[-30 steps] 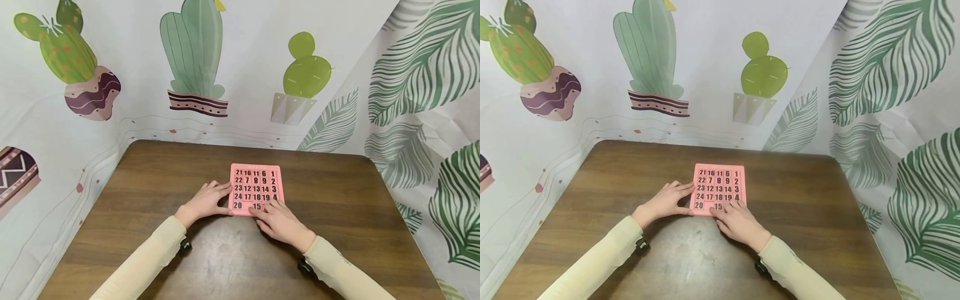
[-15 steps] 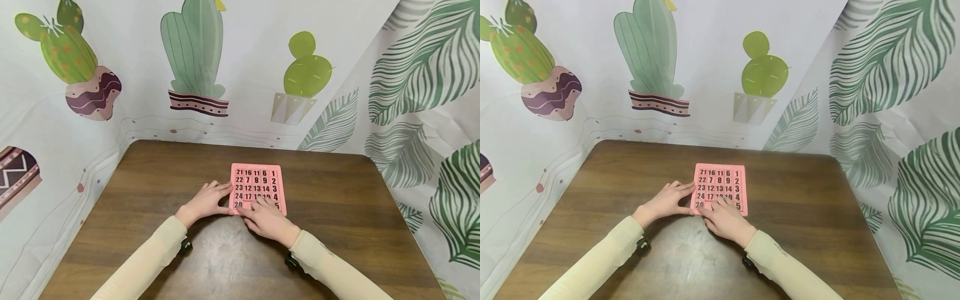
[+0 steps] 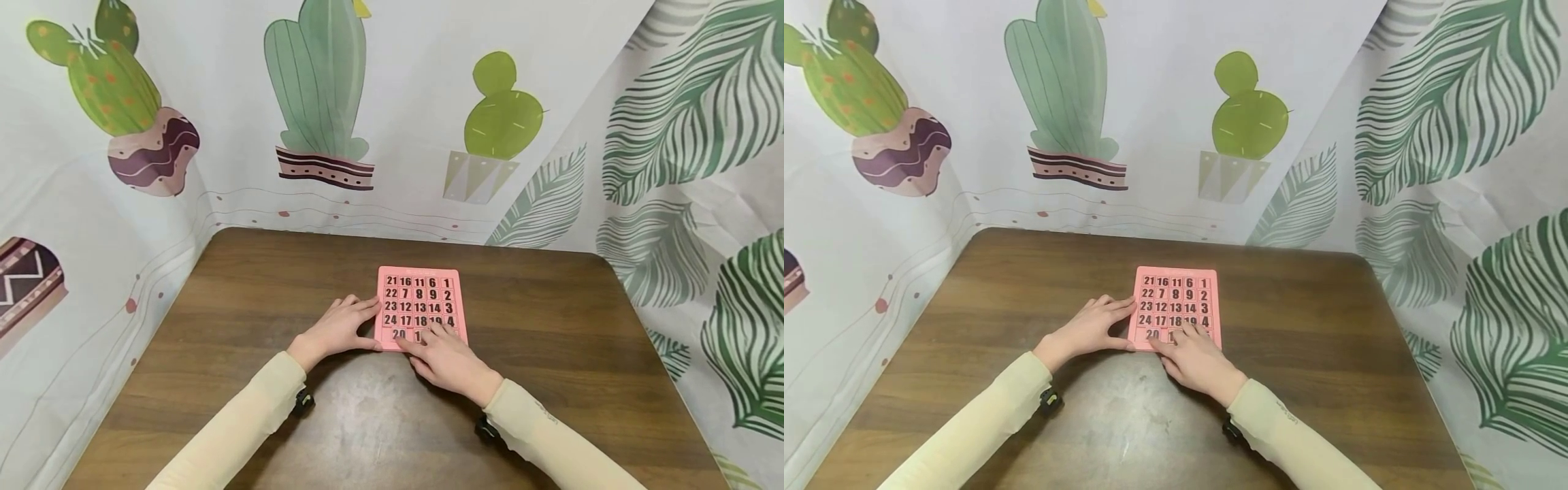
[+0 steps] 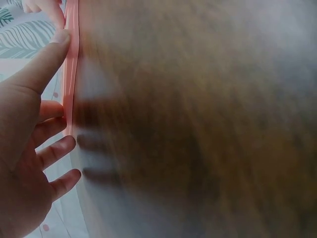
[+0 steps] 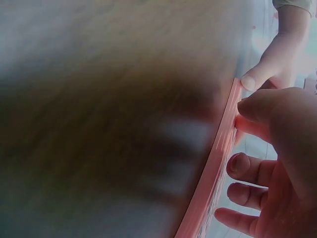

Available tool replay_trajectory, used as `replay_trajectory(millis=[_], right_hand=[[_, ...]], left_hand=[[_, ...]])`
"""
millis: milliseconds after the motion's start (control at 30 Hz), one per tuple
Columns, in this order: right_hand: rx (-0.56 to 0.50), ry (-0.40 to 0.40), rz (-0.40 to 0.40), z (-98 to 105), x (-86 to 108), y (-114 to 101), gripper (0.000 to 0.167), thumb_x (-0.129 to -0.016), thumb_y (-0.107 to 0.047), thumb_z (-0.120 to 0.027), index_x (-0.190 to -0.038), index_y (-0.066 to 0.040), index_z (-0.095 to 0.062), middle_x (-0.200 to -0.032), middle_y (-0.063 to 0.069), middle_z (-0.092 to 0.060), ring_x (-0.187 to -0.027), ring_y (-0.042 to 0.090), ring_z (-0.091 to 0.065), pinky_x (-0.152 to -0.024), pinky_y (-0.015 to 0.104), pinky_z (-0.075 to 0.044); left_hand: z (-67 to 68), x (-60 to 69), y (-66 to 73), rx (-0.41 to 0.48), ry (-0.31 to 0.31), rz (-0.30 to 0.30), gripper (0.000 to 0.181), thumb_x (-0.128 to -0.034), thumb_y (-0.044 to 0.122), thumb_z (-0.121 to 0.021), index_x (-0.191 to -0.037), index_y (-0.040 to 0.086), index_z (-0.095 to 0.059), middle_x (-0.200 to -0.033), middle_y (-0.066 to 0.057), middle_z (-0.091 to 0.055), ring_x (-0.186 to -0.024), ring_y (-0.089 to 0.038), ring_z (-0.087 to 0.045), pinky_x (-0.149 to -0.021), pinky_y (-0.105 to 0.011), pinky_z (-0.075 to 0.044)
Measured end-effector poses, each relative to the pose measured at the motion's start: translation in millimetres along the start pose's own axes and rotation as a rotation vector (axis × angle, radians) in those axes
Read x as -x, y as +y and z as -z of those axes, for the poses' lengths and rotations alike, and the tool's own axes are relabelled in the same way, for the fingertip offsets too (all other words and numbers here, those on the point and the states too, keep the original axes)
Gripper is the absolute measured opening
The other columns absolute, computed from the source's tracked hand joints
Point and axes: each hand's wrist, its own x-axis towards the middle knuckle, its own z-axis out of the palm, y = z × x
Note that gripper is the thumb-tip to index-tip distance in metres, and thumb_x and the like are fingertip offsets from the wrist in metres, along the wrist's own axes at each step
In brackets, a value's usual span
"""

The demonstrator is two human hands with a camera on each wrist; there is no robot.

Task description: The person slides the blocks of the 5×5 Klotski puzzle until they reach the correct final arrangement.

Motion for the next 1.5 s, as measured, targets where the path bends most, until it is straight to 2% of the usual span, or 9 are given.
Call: replay_trajectory(millis=[400,533,633,800,967,1200,1367,1500], right_hand=[[-0.012,0.066,-0.003,-2.4,13.4,7.7,0.041,-0.095,-0.024,-0.073,-0.136,-0.024,-0.071,-0.094,0.007,-0.065,-0.087,0.031,-0.057,-0.085,0.05,-0.047],[-0.011,0.066,-0.012,-1.3,9.8,4.4,0.034,-0.095,-0.026,-0.072,-0.129,-0.022,-0.076,-0.093,0.006,-0.066,-0.087,0.03,-0.057,-0.083,0.049,-0.046],[-0.017,0.067,-0.022,1.2,0.1,3.0,0.03,-0.098,-0.028,-0.069,-0.126,-0.02,-0.077,-0.096,0.005,-0.068,-0.092,0.03,-0.059,-0.085,0.049,-0.046],[-0.031,0.03,-0.048,4.3,-17.8,5.1,0.034,-0.102,-0.03,-0.066,-0.133,-0.02,-0.073,-0.099,0.008,-0.068,-0.097,0.032,-0.06,-0.093,0.053,-0.048],[-0.059,-0.029,-0.08,2.5,-26.2,8.4,0.039,-0.103,-0.03,-0.063,-0.141,-0.021,-0.068,-0.11,0.012,-0.07,-0.104,0.037,-0.062,-0.101,0.057,-0.047],[-0.034,-0.064,-0.088,-3.5,-27.3,10.1,0.041,-0.103,-0.034,-0.061,-0.143,-0.024,-0.067,-0.11,0.011,-0.069,-0.104,0.036,-0.062,-0.103,0.059,-0.046],[-0.047,-0.038,-0.071,-3.9,-25.3,7.1,0.04,-0.103,-0.032,-0.063,-0.141,-0.022,-0.068,-0.115,0.014,-0.071,-0.109,0.039,-0.062,-0.105,0.059,-0.045],[-0.031,-0.031,-0.052,-2.7,-21.5,3.6,0.038,-0.103,-0.032,-0.062,-0.139,-0.022,-0.07,-0.107,0.011,-0.071,-0.105,0.038,-0.061,-0.102,0.057,-0.046]], left_hand=[[-0.3,-0.9,-0.1,-0.016,-0.001,-0.013,0.092,-0.0846,0.064,-0.077,-0.155,0.01,-0.051,-0.161,-0.007,-0.046,-0.125,-0.026,-0.049,-0.1,-0.05,-0.041],[-1.6,1.2,0.2,-0.013,-0.002,-0.019,0.092,-0.0844,0.064,-0.077,-0.154,0.009,-0.052,-0.16,-0.008,-0.047,-0.124,-0.026,-0.05,-0.1,-0.051,-0.041],[-1.6,2.3,0.0,-0.012,0.006,-0.018,0.092,-0.0836,0.063,-0.078,-0.153,0.008,-0.054,-0.159,-0.009,-0.049,-0.124,-0.026,-0.05,-0.098,-0.05,-0.042],[0.3,0.5,-0.2,-0.006,0.022,-0.023,0.091,-0.0838,0.062,-0.079,-0.153,0.008,-0.054,-0.159,-0.009,-0.049,-0.125,-0.027,-0.05,-0.098,-0.05,-0.041],[0.8,-0.9,0.2,-0.011,0.026,-0.021,0.09,-0.0844,0.062,-0.078,-0.153,0.008,-0.054,-0.159,-0.009,-0.049,-0.126,-0.027,-0.049,-0.098,-0.05,-0.041],[-3.7,-1.7,-0.2,-0.02,0.009,-0.005,0.093,-0.0844,0.065,-0.076,-0.155,0.01,-0.051,-0.162,-0.007,-0.046,-0.125,-0.025,-0.048,-0.103,-0.056,-0.04],[-1.2,-2.5,-0.1,-0.031,0.008,-0.004,0.092,-0.084,0.064,-0.077,-0.155,0.01,-0.052,-0.161,-0.006,-0.047,-0.126,-0.025,-0.048,-0.101,-0.051,-0.04],[0.1,-2.5,1.1,-0.037,0.011,-0.011,0.092,-0.0837,0.063,-0.078,-0.154,0.009,-0.053,-0.16,-0.007,-0.048,-0.124,-0.025,-0.049,-0.098,-0.048,-0.04]])
